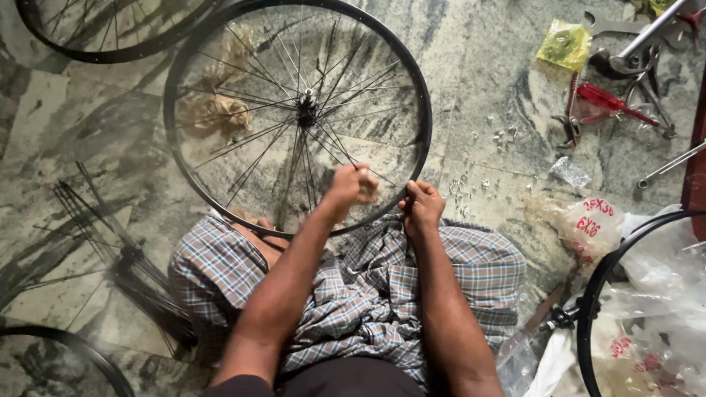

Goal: The person sits on the floor and laces a bicycle wheel by hand, threading spokes through the rim and tightening them. The person works on one wheel at a time, rotating it to access different sections.

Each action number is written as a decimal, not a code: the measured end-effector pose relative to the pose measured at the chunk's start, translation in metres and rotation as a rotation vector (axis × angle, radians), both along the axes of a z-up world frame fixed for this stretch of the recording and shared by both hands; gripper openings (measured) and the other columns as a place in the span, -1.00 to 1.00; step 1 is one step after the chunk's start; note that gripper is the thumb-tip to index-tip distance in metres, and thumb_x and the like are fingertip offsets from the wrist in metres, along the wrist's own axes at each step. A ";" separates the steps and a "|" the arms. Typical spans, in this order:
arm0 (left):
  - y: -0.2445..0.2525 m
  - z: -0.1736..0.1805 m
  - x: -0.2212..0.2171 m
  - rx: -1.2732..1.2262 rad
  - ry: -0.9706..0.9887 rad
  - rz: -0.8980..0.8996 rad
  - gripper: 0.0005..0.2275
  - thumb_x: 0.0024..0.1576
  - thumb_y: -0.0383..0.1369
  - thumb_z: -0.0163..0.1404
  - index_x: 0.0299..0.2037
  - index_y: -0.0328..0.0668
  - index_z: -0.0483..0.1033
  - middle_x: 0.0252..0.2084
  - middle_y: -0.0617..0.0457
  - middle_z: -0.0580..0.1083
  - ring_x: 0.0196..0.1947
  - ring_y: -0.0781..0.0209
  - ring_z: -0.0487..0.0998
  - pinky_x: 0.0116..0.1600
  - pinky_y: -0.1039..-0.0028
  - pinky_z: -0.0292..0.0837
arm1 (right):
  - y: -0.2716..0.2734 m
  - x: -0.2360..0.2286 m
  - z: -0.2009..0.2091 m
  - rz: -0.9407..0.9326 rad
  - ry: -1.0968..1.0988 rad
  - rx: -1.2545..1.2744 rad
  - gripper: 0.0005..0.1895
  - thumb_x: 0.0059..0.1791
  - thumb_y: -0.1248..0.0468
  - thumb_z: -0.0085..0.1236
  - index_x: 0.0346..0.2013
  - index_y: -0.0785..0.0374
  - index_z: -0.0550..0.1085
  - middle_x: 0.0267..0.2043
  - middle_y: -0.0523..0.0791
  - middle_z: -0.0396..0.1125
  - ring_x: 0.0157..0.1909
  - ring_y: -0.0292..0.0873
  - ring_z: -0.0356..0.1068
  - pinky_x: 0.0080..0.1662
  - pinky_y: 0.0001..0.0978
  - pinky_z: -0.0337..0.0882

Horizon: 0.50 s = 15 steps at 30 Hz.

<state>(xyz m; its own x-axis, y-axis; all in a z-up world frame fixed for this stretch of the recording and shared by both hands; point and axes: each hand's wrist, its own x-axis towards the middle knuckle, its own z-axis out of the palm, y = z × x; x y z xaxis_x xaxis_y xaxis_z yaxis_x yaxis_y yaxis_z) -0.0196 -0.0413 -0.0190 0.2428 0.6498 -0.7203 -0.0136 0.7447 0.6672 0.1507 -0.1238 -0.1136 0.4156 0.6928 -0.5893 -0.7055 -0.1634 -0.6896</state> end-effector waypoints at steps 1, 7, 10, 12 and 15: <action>-0.004 -0.004 -0.006 0.003 0.106 -0.143 -0.83 0.28 -0.33 -0.14 -0.13 -0.28 0.43 -0.33 -0.07 0.53 -0.40 0.11 0.59 -0.31 0.33 0.61 | 0.001 0.001 0.000 -0.023 0.002 0.004 -0.92 0.03 0.36 0.24 -0.27 0.32 0.51 -0.51 -0.16 0.35 -0.58 -0.30 0.30 -0.52 -0.46 0.41; -0.026 -0.010 -0.040 0.232 0.143 -0.520 -0.83 0.26 -0.35 0.03 -0.20 -0.36 0.51 -0.29 -0.09 0.58 -0.32 0.12 0.59 -0.24 0.31 0.54 | 0.000 0.001 0.004 -0.087 0.052 0.132 -0.93 0.03 0.34 0.23 -0.26 0.29 0.51 -0.47 -0.18 0.38 -0.54 -0.32 0.33 -0.47 -0.45 0.44; -0.022 0.007 -0.045 0.107 0.058 -0.407 -0.86 0.20 -0.39 0.05 -0.21 -0.31 0.40 -0.34 -0.07 0.52 -0.42 0.08 0.55 -0.38 0.28 0.51 | -0.001 -0.002 0.014 -0.090 0.059 0.153 -0.92 0.03 0.32 0.23 -0.29 0.26 0.50 -0.50 -0.18 0.36 -0.55 -0.31 0.32 -0.48 -0.44 0.42; -0.023 0.017 -0.044 0.059 0.006 -0.363 -0.86 0.17 -0.41 0.06 -0.23 -0.28 0.36 -0.39 -0.08 0.49 -0.48 0.06 0.52 -0.46 0.25 0.50 | -0.013 -0.005 0.021 -0.074 -0.007 0.167 -0.91 0.04 0.32 0.25 -0.30 0.26 0.50 -0.52 -0.20 0.33 -0.57 -0.33 0.26 -0.50 -0.47 0.33; -0.015 0.025 -0.045 0.110 0.010 -0.363 -0.85 0.17 -0.41 0.07 -0.23 -0.26 0.34 -0.43 -0.08 0.48 -0.51 0.14 0.50 -0.47 0.31 0.46 | -0.032 -0.022 0.038 -0.012 -0.176 0.179 -0.91 0.04 0.35 0.30 -0.26 0.30 0.53 -0.50 -0.23 0.30 -0.55 -0.38 0.18 -0.49 -0.54 0.20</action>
<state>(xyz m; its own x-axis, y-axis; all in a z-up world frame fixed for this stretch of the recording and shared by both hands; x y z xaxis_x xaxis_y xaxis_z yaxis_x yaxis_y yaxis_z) -0.0647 -0.0565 0.0055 0.4649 0.5962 -0.6546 0.2448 0.6239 0.7421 0.1284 -0.1558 -0.0751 0.5096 0.7739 -0.3760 -0.5733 -0.0205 -0.8191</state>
